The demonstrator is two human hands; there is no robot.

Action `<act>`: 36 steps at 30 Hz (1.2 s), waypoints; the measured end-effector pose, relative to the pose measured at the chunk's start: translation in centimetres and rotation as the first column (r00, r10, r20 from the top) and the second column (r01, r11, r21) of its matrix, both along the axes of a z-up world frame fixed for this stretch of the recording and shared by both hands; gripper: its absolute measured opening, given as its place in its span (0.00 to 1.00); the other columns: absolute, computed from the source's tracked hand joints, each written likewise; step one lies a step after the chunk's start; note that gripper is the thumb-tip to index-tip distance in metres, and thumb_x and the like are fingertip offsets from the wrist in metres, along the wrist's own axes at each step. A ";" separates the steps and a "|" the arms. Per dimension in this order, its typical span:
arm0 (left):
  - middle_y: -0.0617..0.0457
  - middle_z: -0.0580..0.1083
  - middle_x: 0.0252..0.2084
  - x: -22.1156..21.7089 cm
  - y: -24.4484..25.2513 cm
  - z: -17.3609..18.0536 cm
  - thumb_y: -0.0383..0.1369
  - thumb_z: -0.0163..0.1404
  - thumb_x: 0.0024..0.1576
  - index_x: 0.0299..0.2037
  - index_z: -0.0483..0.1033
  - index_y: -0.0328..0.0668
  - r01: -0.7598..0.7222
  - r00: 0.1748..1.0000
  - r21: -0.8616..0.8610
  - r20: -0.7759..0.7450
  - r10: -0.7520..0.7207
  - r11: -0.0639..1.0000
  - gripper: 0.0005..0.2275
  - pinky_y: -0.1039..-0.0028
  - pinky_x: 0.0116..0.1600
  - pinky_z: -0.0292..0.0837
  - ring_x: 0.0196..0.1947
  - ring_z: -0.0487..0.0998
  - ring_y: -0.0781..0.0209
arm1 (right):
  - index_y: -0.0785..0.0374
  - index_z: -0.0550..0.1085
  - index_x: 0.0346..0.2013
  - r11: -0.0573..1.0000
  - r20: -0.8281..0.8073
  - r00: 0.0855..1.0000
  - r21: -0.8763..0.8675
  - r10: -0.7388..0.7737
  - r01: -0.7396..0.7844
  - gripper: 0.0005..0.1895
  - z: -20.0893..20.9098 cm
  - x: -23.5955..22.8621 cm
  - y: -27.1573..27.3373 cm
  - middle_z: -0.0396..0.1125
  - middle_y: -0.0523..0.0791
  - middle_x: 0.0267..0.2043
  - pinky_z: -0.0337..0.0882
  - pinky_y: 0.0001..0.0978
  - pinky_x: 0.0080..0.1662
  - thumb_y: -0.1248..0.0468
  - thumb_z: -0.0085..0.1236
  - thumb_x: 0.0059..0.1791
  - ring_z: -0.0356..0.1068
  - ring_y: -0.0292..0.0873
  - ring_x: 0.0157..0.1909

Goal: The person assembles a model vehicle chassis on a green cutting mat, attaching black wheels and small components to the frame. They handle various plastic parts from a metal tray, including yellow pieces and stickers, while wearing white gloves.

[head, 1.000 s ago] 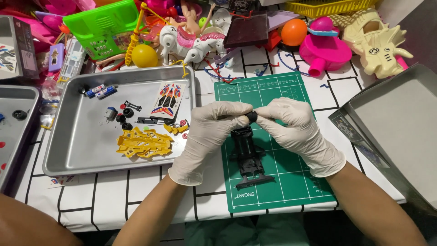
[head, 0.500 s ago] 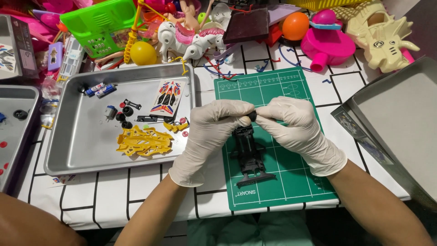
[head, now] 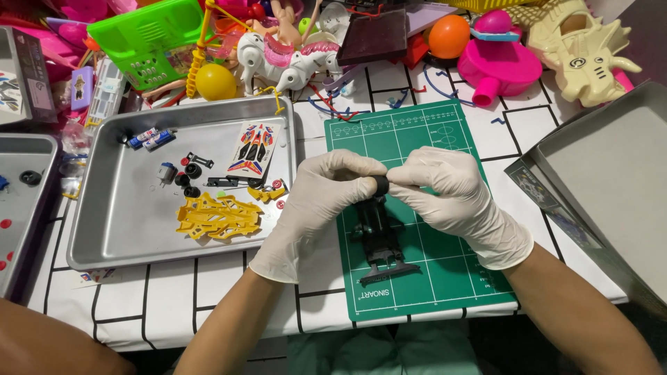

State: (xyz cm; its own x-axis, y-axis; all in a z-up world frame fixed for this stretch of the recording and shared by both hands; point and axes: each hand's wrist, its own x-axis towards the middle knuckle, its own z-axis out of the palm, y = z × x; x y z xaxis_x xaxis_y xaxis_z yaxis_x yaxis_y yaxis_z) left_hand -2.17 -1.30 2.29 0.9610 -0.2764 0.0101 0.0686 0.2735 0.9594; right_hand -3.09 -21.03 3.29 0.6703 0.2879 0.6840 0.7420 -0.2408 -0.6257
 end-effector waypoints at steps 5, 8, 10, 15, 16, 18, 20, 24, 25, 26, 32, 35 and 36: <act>0.46 0.80 0.29 0.1 0.0 -0.2 0.20 0.65 0.44 0.38 0.85 0.34 0.011 0.999 0.032 -0.031 -0.010 0.999 0.11 0.81 0.34 0.75 0.28 0.78 0.67 | 0.63 0.84 0.35 0.999 -0.020 0.998 -0.003 0.054 -0.054 0.06 0.1 0.1 0.0 0.64 0.42 0.17 0.69 0.30 0.32 0.74 0.65 0.48 0.64 0.39 0.20; 0.45 0.80 0.29 0.1 0.1 0.2 0.19 0.65 0.44 0.38 0.85 0.34 0.019 0.999 0.050 -0.032 -0.018 0.999 0.12 0.81 0.35 0.75 0.28 0.77 0.68 | 0.63 0.84 0.34 0.996 -0.032 0.996 -0.001 0.085 -0.085 0.05 0.0 0.3 -0.2 0.64 0.42 0.17 0.69 0.31 0.32 0.74 0.64 0.48 0.64 0.39 0.20; 0.45 0.80 0.29 -0.2 0.0 0.7 0.19 0.65 0.44 0.39 0.85 0.34 0.029 0.999 0.056 -0.024 -0.028 0.998 0.12 0.80 0.35 0.75 0.28 0.77 0.68 | 0.63 0.83 0.34 0.995 -0.032 0.995 -0.001 0.095 -0.095 0.05 0.1 0.4 -0.4 0.64 0.42 0.17 0.69 0.31 0.32 0.74 0.64 0.48 0.63 0.39 0.20; 0.51 0.81 0.33 -0.6 -0.3 1.6 0.25 0.69 0.44 0.45 0.85 0.38 -0.056 0.984 0.084 0.171 0.041 0.995 0.17 0.80 0.42 0.79 0.34 0.80 0.70 | 0.63 0.84 0.36 0.982 0.334 0.940 -0.145 -0.067 0.121 0.05 0.6 0.7 -0.6 0.63 0.42 0.17 0.69 0.34 0.33 0.73 0.63 0.51 0.62 0.44 0.19; 0.51 0.81 0.33 -0.4 -0.5 1.1 0.25 0.69 0.44 0.45 0.85 0.38 -0.055 0.984 0.084 0.174 0.040 0.995 0.17 0.80 0.42 0.79 0.34 0.80 0.70 | 0.63 0.84 0.36 0.982 0.337 0.939 -0.144 -0.068 0.123 0.05 0.4 0.8 -0.7 0.63 0.42 0.17 0.69 0.34 0.33 0.73 0.63 0.51 0.62 0.44 0.19; 0.51 0.81 0.36 -0.3 -0.7 -0.2 0.29 0.68 0.46 0.44 0.85 0.42 -0.122 0.946 0.137 0.316 0.073 0.983 0.15 0.79 0.42 0.80 0.36 0.82 0.68 | 0.63 0.84 0.36 0.977 0.366 0.927 -0.156 -0.079 0.144 0.05 -0.3 1.0 -0.5 0.64 0.42 0.18 0.70 0.35 0.32 0.73 0.62 0.51 0.64 0.44 0.20; 0.50 0.81 0.35 -0.6 -0.6 -0.3 0.28 0.68 0.47 0.44 0.85 0.40 -0.133 0.944 0.126 0.319 0.086 0.983 0.15 0.79 0.41 0.80 0.35 0.81 0.67 | 0.63 0.84 0.37 0.980 0.352 0.933 -0.150 -0.072 0.132 0.06 -0.3 0.9 -0.4 0.63 0.42 0.18 0.70 0.35 0.32 0.73 0.62 0.52 0.64 0.45 0.20; 0.50 0.81 0.35 -0.6 -0.8 -0.5 0.24 0.66 0.49 0.46 0.84 0.37 -0.187 0.871 0.108 0.478 0.114 0.977 0.14 0.77 0.43 0.81 0.34 0.82 0.66 | 0.63 0.84 0.40 0.986 0.288 0.955 -0.129 -0.068 0.109 0.07 -0.2 0.9 -0.4 0.62 0.43 0.18 0.70 0.34 0.32 0.74 0.61 0.52 0.62 0.46 0.19; 0.50 0.81 0.35 -0.6 -1.0 -0.9 0.24 0.66 0.49 0.46 0.84 0.37 -0.186 0.872 0.108 0.477 0.113 0.977 0.14 0.77 0.43 0.81 0.34 0.82 0.66 | 0.63 0.84 0.40 0.986 0.287 0.956 -0.129 -0.068 0.109 0.07 -0.2 0.9 -0.3 0.62 0.43 0.18 0.70 0.34 0.32 0.74 0.61 0.52 0.62 0.46 0.19; 0.49 0.81 0.36 -0.5 -1.3 -1.2 0.24 0.65 0.50 0.46 0.84 0.37 -0.195 0.847 0.113 0.520 0.109 0.974 0.14 0.76 0.43 0.80 0.35 0.83 0.64 | 0.62 0.84 0.40 0.992 0.220 0.974 -0.099 -0.049 0.072 0.06 -0.2 0.9 -0.3 0.61 0.42 0.17 0.70 0.33 0.32 0.73 0.62 0.51 0.63 0.45 0.19; 0.48 0.81 0.35 -0.2 -0.7 -1.4 0.25 0.66 0.49 0.46 0.84 0.37 -0.240 0.836 0.146 0.534 0.127 0.960 0.14 0.75 0.43 0.80 0.34 0.82 0.65 | 0.62 0.84 0.41 0.994 0.171 0.984 -0.083 -0.051 0.066 0.07 -0.5 0.9 -0.2 0.61 0.42 0.17 0.68 0.32 0.30 0.73 0.63 0.51 0.62 0.43 0.19; 0.49 0.82 0.34 -0.3 -0.3 -1.7 0.28 0.68 0.48 0.44 0.85 0.39 -0.293 0.848 0.184 0.503 0.167 0.938 0.14 0.76 0.40 0.80 0.34 0.83 0.66 | 0.63 0.84 0.42 0.977 0.329 0.940 -0.155 -0.090 0.148 0.07 -0.4 0.8 0.0 0.59 0.42 0.17 0.69 0.34 0.31 0.73 0.60 0.53 0.60 0.44 0.19; 0.48 0.83 0.34 -0.3 -0.4 -1.7 0.28 0.67 0.49 0.44 0.85 0.38 -0.278 0.858 0.169 0.486 0.165 0.945 0.13 0.75 0.40 0.80 0.35 0.82 0.66 | 0.64 0.83 0.40 0.963 0.414 0.905 -0.189 -0.097 0.190 0.07 -0.3 0.8 -0.1 0.58 0.42 0.17 0.70 0.35 0.32 0.73 0.59 0.53 0.59 0.43 0.19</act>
